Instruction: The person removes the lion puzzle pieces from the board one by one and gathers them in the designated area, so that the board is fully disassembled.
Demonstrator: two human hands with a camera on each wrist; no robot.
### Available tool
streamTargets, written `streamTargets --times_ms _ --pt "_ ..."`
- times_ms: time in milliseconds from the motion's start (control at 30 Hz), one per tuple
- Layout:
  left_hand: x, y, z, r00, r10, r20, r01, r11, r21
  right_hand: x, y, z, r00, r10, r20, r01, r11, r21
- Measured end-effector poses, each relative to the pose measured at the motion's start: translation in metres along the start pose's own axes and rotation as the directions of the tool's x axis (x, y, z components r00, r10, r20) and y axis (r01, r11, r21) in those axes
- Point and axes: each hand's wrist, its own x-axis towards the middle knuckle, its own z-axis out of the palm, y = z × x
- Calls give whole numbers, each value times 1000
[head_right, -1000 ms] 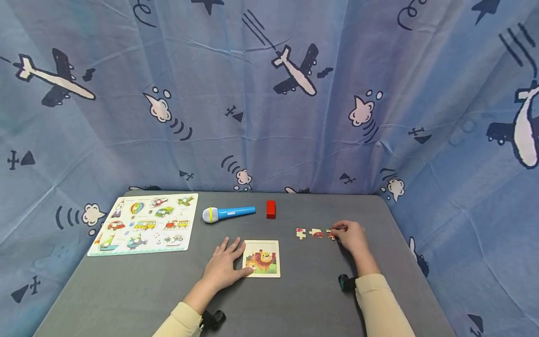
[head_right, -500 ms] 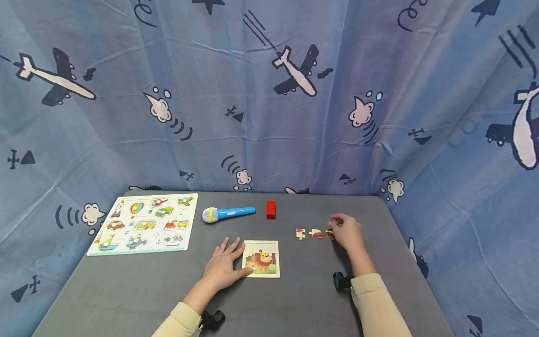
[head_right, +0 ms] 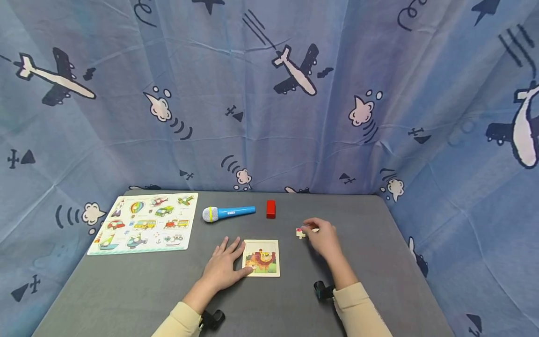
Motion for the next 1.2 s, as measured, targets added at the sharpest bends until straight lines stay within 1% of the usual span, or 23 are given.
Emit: streamTargets --times_ms 133,267,367,500,633,900,1033,1200 --pt "0 0 -2 1000 9 16 -10 1000 15 -4 -10 16 999 3 32 -4 999 33" --pt "0 1 -4 998 20 60 -24 998 53 -11 -17 29 998 30 63 -34 997 68" --pt "-1 2 -7 996 28 83 -34 997 72 -14 -22 35 996 29 81 -36 996 85" --pt "-2 3 -10 995 32 89 -39 996 83 -18 -31 42 994 15 111 -27 994 107" --pt "-1 4 -10 996 29 90 -37 996 84 -22 -39 50 993 1 119 -15 994 112" --pt "1 3 -10 996 18 83 -25 996 84 -30 -57 74 987 -31 161 12 993 120" --pt "0 2 -11 996 17 84 -24 997 80 -34 -65 85 980 -37 198 13 993 120" --pt "-2 0 -12 995 16 95 -24 996 84 -36 -72 96 956 -49 289 21 995 99"
